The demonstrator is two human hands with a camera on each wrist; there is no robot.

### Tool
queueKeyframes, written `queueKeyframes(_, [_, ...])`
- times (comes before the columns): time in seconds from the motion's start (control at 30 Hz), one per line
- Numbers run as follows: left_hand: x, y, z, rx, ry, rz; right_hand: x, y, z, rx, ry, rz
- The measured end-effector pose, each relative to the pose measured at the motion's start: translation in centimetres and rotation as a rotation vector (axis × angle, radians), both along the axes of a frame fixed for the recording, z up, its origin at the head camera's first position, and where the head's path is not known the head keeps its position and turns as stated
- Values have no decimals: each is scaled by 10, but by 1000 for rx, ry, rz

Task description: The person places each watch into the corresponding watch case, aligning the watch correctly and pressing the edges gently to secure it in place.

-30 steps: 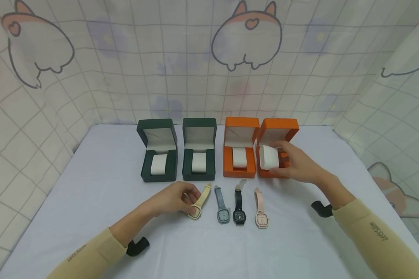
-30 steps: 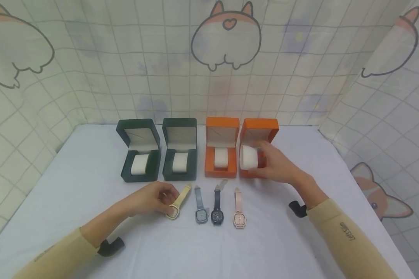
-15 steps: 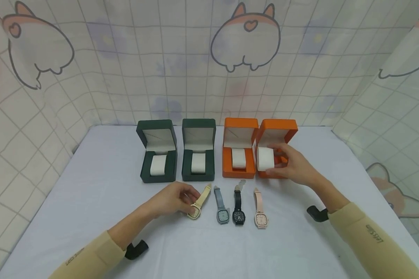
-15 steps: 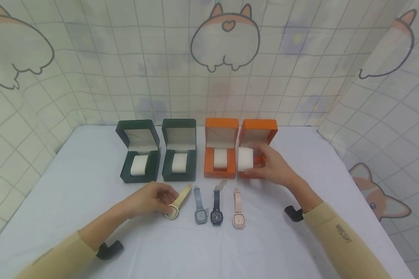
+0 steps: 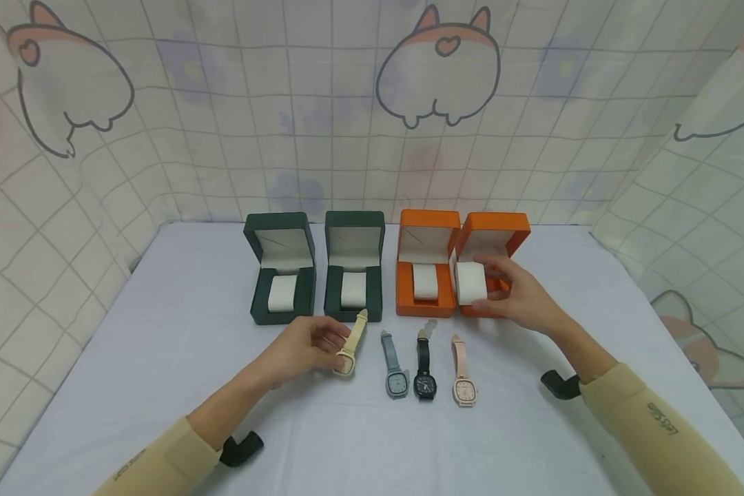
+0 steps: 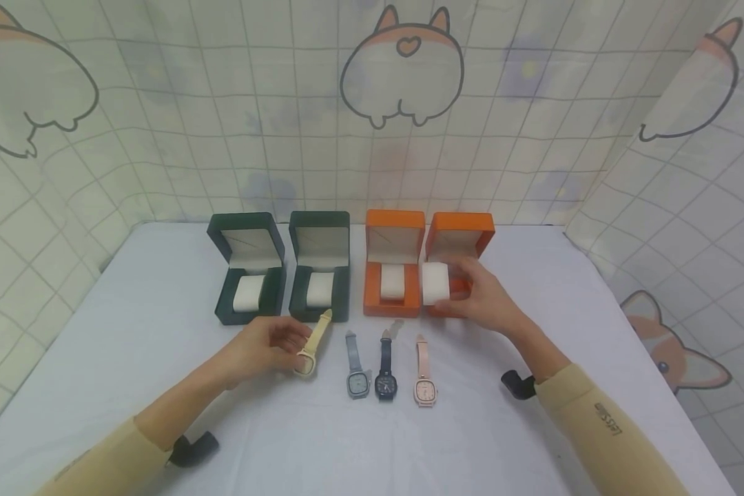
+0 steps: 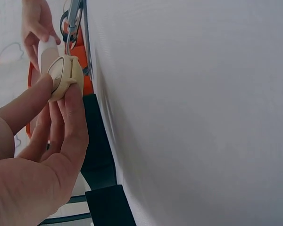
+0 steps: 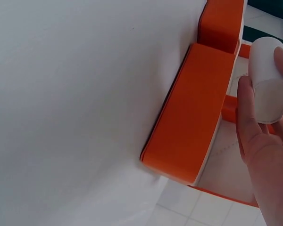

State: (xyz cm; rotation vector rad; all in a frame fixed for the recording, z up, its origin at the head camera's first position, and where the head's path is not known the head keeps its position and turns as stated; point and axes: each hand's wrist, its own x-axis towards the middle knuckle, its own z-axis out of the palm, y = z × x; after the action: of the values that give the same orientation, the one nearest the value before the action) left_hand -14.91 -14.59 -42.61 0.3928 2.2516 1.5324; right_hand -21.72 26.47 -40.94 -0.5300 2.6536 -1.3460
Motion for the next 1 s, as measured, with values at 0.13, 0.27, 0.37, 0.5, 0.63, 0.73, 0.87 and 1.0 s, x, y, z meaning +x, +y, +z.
queueKeyframes(0.13, [1,0,1,20,-1,26,2,0,1,-14,-10,24])
queueKeyframes(0.27, [1,1,4,36,-16,57,4,-2,1,-30,-6,31])
queueKeyframes(0.37, [2,3,6,52,-25,85,5,-5,1,-43,14,30])
queueKeyframes(0.5, [1,5,8,71,-22,105,8,-9,-1,-58,40,32])
queueKeyframes(0.63, [-1,7,8,82,-13,106,11,-15,-1,-68,47,36])
queueKeyframes(0.73, [-2,9,9,89,-7,105,13,-19,-2,-75,49,51])
queueKeyframes(0.87, [-3,13,10,103,-11,107,14,-25,-2,-89,38,77])
queueKeyframes(1.0, [-4,17,10,118,-23,114,16,-30,-2,-99,22,93])
